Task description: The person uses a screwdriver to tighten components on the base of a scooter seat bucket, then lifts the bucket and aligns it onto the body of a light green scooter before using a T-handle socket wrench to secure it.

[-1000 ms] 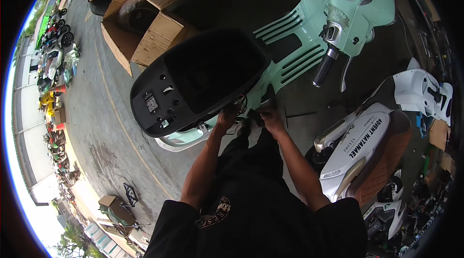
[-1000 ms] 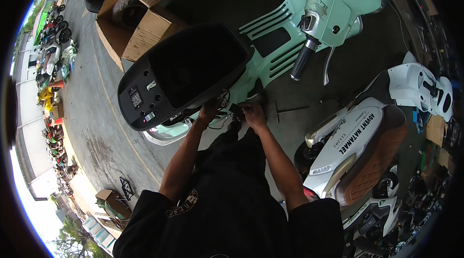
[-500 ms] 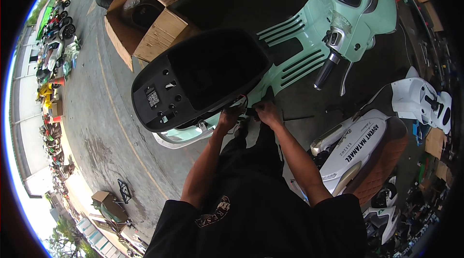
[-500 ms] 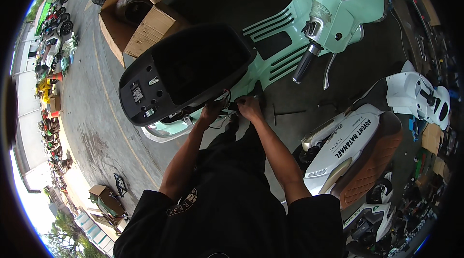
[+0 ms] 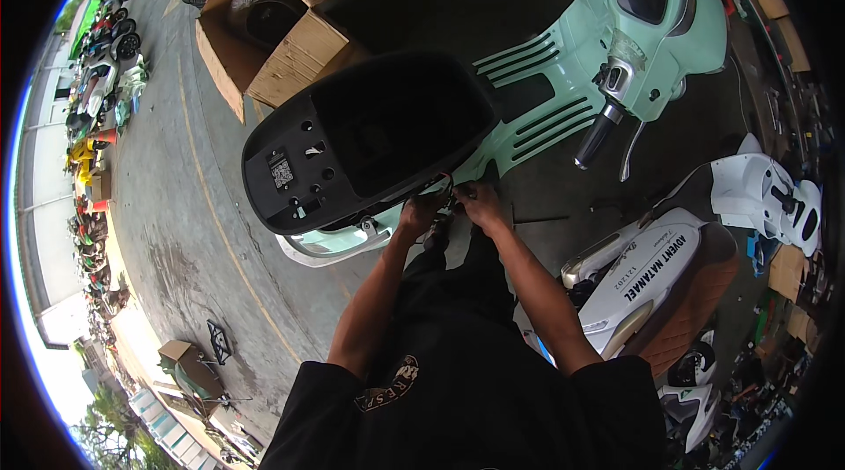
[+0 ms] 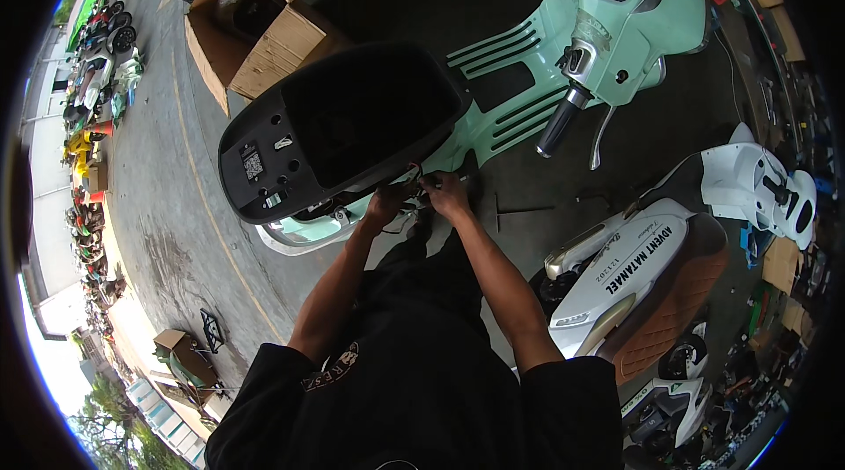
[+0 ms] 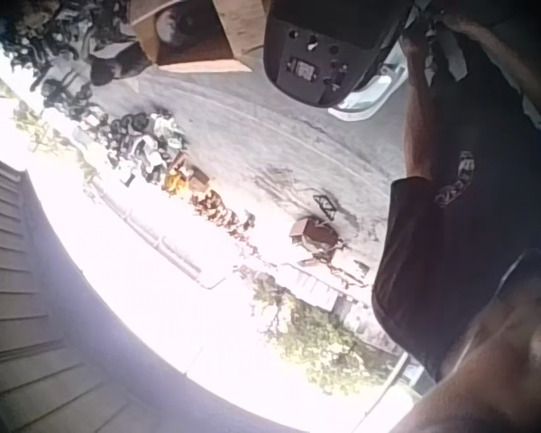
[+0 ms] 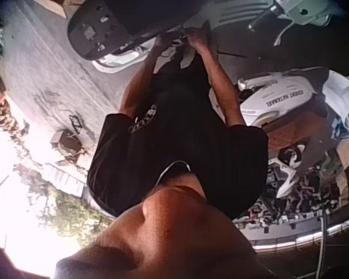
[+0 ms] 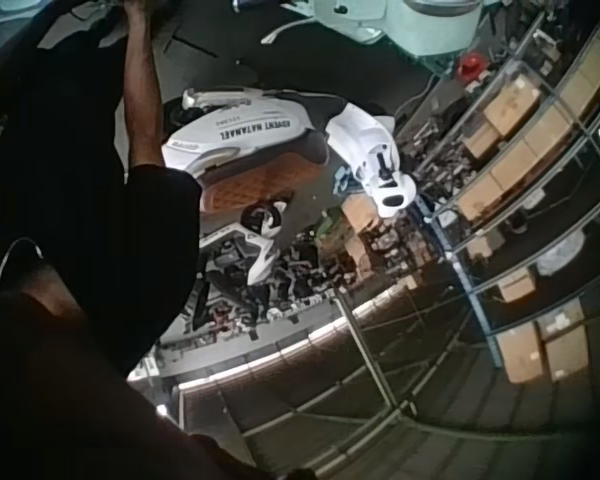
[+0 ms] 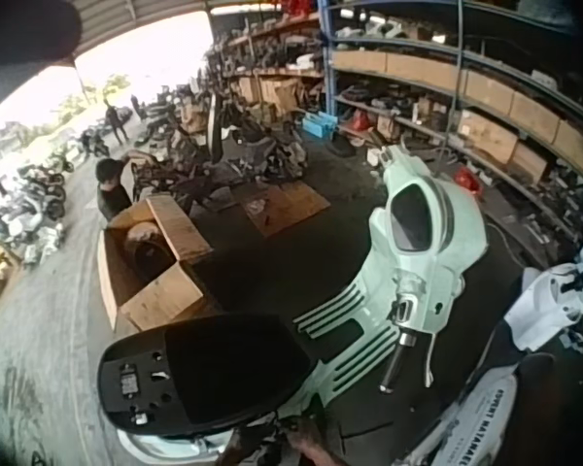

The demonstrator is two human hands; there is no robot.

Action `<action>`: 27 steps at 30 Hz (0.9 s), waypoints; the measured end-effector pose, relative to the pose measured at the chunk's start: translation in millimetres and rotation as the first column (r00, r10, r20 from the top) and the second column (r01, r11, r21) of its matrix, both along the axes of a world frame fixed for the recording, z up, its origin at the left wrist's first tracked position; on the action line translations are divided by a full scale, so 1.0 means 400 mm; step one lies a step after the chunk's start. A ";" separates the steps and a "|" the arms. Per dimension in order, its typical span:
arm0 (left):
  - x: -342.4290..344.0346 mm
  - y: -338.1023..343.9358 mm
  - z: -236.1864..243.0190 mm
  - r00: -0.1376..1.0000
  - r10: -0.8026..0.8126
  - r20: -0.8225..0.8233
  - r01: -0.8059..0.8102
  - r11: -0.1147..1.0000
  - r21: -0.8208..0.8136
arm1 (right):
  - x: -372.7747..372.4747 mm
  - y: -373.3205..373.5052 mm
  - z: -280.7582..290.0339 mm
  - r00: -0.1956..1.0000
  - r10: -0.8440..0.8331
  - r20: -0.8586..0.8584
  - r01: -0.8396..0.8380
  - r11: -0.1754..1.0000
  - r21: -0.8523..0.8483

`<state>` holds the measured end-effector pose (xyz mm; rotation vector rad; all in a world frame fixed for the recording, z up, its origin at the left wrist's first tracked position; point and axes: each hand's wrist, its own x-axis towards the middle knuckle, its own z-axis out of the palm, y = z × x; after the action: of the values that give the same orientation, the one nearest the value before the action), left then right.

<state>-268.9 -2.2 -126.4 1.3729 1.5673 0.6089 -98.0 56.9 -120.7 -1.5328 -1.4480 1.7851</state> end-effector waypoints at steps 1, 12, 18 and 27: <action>0.002 0.005 0.006 1.000 -0.025 -0.014 0.026 0.999 0.036 | 0.003 0.000 -0.008 0.999 -0.036 0.005 0.036 0.998 -0.048; 0.001 0.003 0.014 0.998 -0.022 -0.067 0.027 0.998 0.063 | 0.002 -0.005 0.005 0.996 -0.051 0.070 0.045 0.996 0.078; 0.033 0.033 0.077 0.909 0.301 0.287 -0.197 0.919 -0.342 | 0.000 0.005 0.002 0.992 0.014 0.122 -0.048 0.959 0.281; 0.024 0.023 0.061 0.799 0.430 0.421 -0.241 0.870 -0.431 | -0.015 -0.015 0.027 0.995 0.017 0.102 -0.057 0.913 0.403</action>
<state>-259.2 7.0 -101.9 0.5812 1.4004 0.7825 -103.9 50.8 -110.0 -1.3931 -1.7706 1.3286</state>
